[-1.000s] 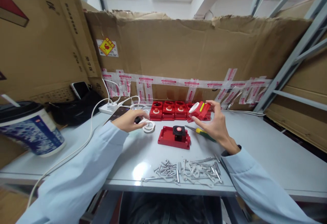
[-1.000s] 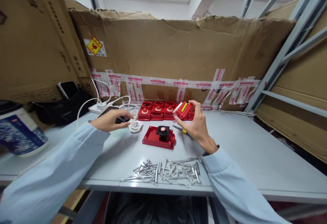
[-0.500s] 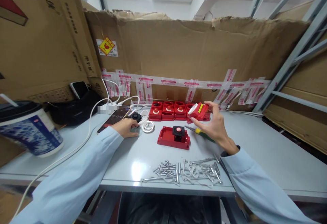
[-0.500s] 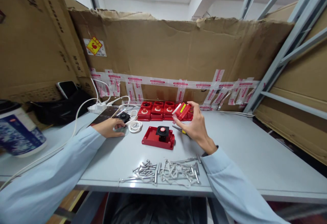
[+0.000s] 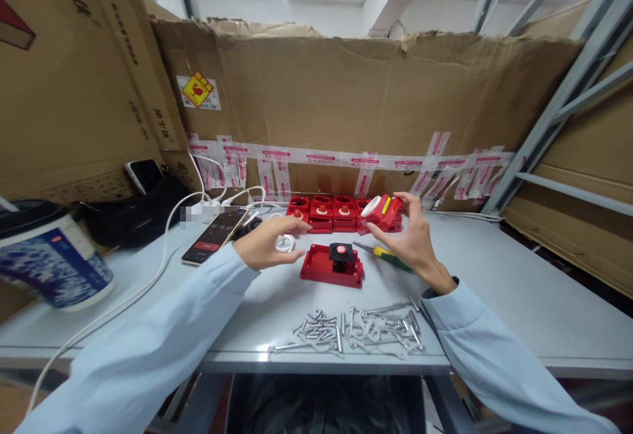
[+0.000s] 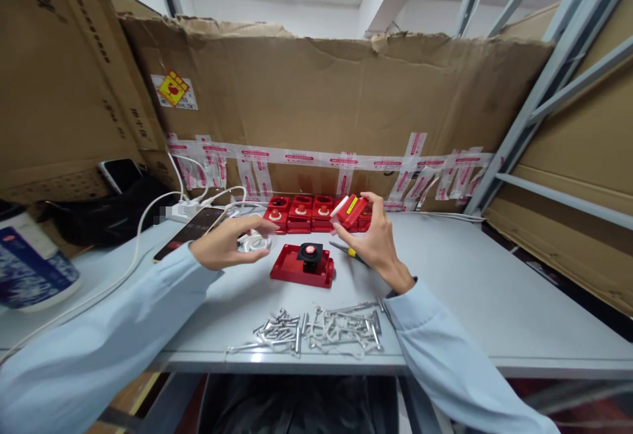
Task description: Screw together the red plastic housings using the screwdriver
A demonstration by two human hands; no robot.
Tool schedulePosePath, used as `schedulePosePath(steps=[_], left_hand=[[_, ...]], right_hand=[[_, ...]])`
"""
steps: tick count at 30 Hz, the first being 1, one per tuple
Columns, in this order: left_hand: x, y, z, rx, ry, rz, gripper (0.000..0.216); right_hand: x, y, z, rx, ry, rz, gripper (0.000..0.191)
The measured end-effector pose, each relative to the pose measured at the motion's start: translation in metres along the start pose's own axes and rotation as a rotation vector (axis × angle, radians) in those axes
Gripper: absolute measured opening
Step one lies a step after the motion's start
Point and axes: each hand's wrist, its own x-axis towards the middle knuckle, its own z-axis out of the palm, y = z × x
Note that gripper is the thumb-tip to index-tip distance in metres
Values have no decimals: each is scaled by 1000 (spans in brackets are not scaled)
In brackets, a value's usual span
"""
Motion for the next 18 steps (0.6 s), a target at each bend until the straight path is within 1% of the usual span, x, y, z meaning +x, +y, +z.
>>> schedulePosePath(steps=[2,4,8,11,18], left_hand=[[18,15,14,-85,29,80,34],[34,23,29,-137,13,119,34],[50,21,49,-145,-40,138,35],[52,18,54,-150,-72,132,38],[52,17,54,-166,-96,111,42]], right_hand=[[0,-1,-1,16,5,9,67],[1,-2,-3,22,5,11,67],[1,-1,-4,21,6,-4,65],[1,1,-3,24,-7,-13,66],[0,3,-1,11,-18,-7,69]])
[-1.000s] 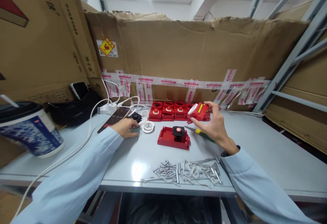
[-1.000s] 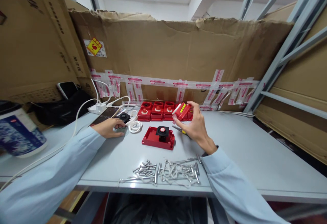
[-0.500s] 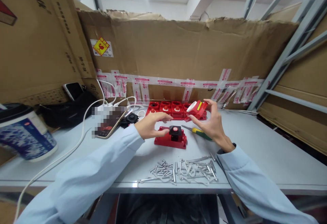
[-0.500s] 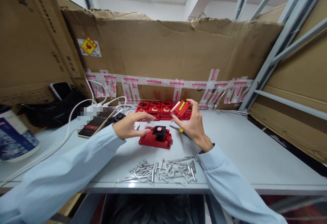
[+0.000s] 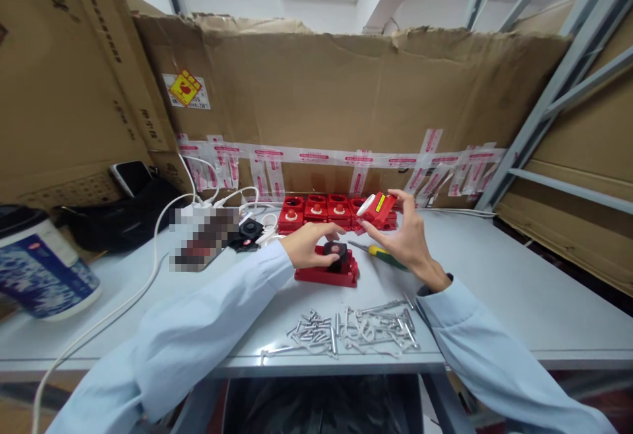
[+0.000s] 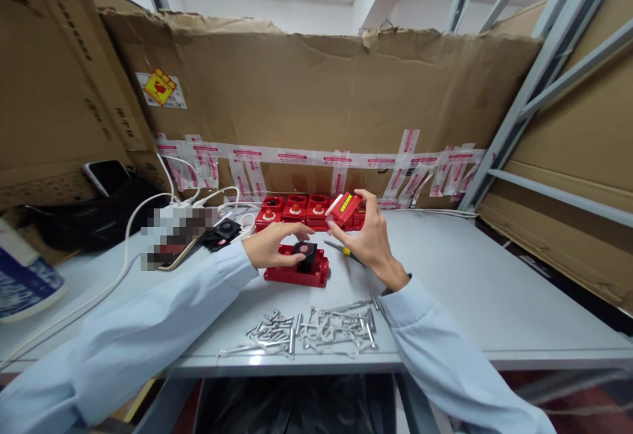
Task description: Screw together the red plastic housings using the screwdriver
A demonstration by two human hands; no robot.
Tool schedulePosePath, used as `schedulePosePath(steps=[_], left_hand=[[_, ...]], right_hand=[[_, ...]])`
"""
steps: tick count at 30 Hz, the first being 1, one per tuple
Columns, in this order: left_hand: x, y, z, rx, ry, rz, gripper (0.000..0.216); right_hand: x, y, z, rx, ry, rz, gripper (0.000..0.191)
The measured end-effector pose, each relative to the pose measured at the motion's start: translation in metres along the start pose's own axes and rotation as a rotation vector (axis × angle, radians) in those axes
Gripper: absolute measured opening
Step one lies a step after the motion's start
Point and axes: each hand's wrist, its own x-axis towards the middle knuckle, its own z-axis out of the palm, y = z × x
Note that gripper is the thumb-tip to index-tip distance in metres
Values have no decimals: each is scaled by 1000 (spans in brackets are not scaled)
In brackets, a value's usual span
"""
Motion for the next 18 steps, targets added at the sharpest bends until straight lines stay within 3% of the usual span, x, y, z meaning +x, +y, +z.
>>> schedulePosePath(steps=[18], left_hand=[[0,-3,-1,6,-12,31,38]], right_hand=[[0,0,1,-7,-9,-15,67]])
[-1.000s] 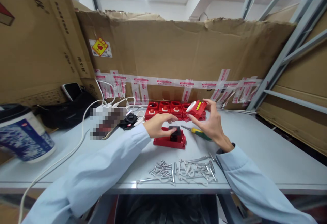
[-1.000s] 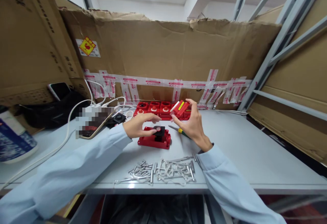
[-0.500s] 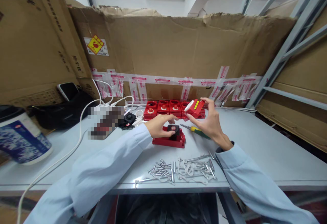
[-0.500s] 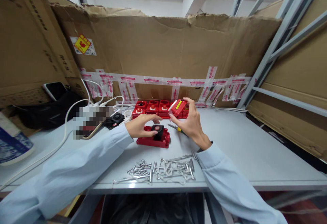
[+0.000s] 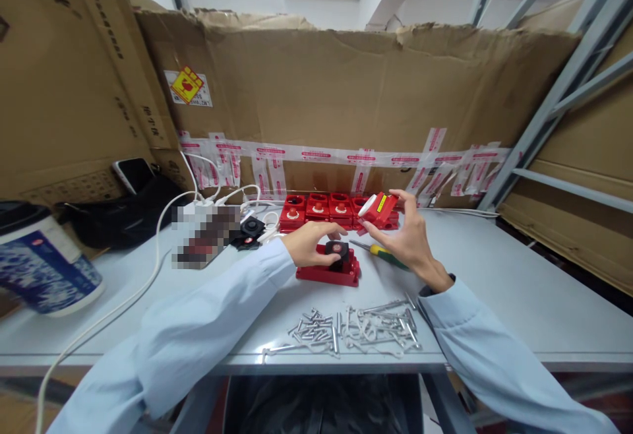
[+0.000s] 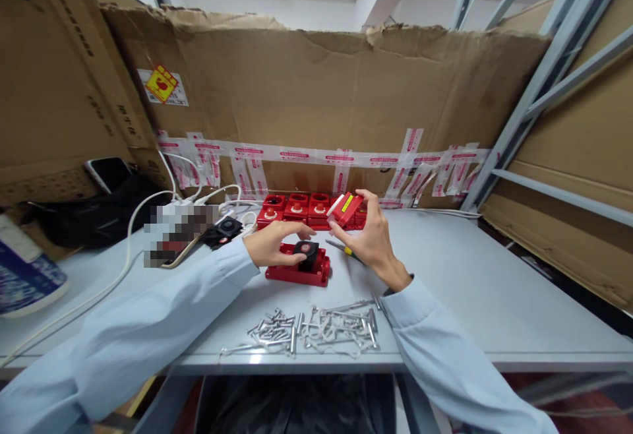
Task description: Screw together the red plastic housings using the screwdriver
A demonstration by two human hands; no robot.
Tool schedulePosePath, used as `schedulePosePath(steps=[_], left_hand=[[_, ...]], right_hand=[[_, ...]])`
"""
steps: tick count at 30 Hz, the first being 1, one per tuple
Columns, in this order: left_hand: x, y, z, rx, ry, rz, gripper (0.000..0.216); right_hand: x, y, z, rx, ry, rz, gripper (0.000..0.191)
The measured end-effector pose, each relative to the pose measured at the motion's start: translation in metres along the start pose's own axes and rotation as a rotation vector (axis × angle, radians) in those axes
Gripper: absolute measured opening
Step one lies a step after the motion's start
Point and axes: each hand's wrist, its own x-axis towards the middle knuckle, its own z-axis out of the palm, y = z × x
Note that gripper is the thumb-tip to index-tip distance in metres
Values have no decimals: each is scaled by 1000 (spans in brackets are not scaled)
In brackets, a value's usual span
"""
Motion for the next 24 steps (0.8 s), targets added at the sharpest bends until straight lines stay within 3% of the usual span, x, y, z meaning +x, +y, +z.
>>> schedulePosePath(steps=[24], left_hand=[[0,1,-1,39,4,53,31]], right_hand=[[0,0,1,-4,-3,8,69]])
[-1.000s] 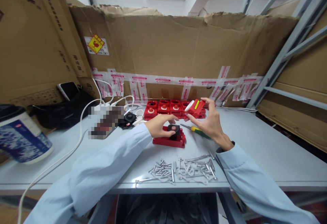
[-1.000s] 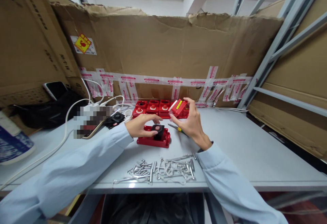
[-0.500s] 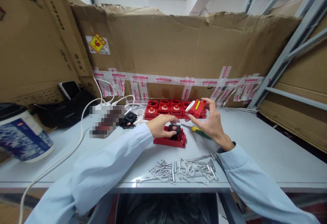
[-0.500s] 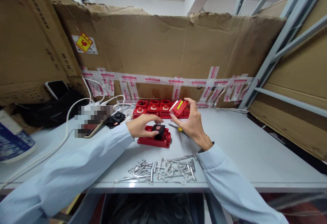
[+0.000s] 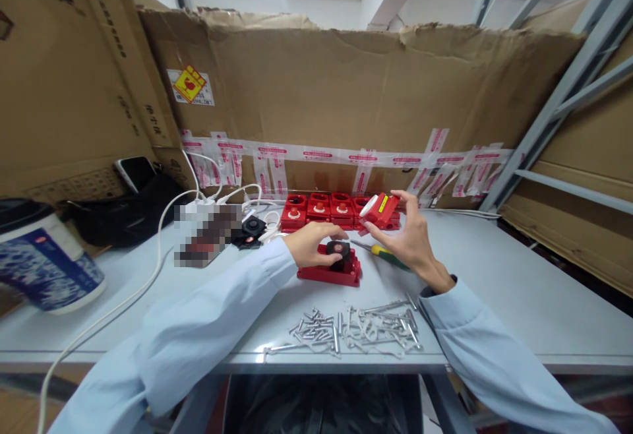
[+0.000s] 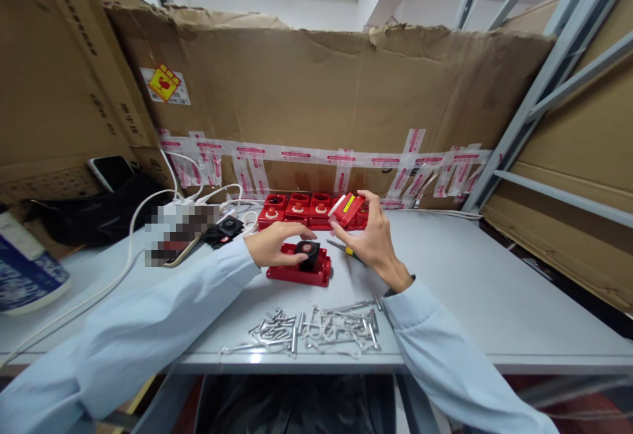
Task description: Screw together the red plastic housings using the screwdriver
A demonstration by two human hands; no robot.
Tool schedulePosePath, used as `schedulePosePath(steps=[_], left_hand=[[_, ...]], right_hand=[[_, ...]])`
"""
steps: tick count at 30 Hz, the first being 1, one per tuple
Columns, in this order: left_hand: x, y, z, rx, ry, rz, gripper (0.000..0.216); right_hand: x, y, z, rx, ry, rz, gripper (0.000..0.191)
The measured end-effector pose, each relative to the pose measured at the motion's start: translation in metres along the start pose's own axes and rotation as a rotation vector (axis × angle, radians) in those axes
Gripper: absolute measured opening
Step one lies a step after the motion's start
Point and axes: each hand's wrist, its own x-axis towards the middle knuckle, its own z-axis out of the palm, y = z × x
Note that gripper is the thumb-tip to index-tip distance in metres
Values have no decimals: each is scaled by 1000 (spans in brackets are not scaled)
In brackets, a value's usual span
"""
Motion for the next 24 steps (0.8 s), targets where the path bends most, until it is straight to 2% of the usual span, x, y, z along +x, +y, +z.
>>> schedulePosePath(steps=[20,24], left_hand=[[1,4,-1,40,-44,-18,28],[-1,3,-3,58,-37,-20,35]], right_hand=[[0,-1,0,-5,5,-5,68],[0,-3,-1,15,33,2,67]])
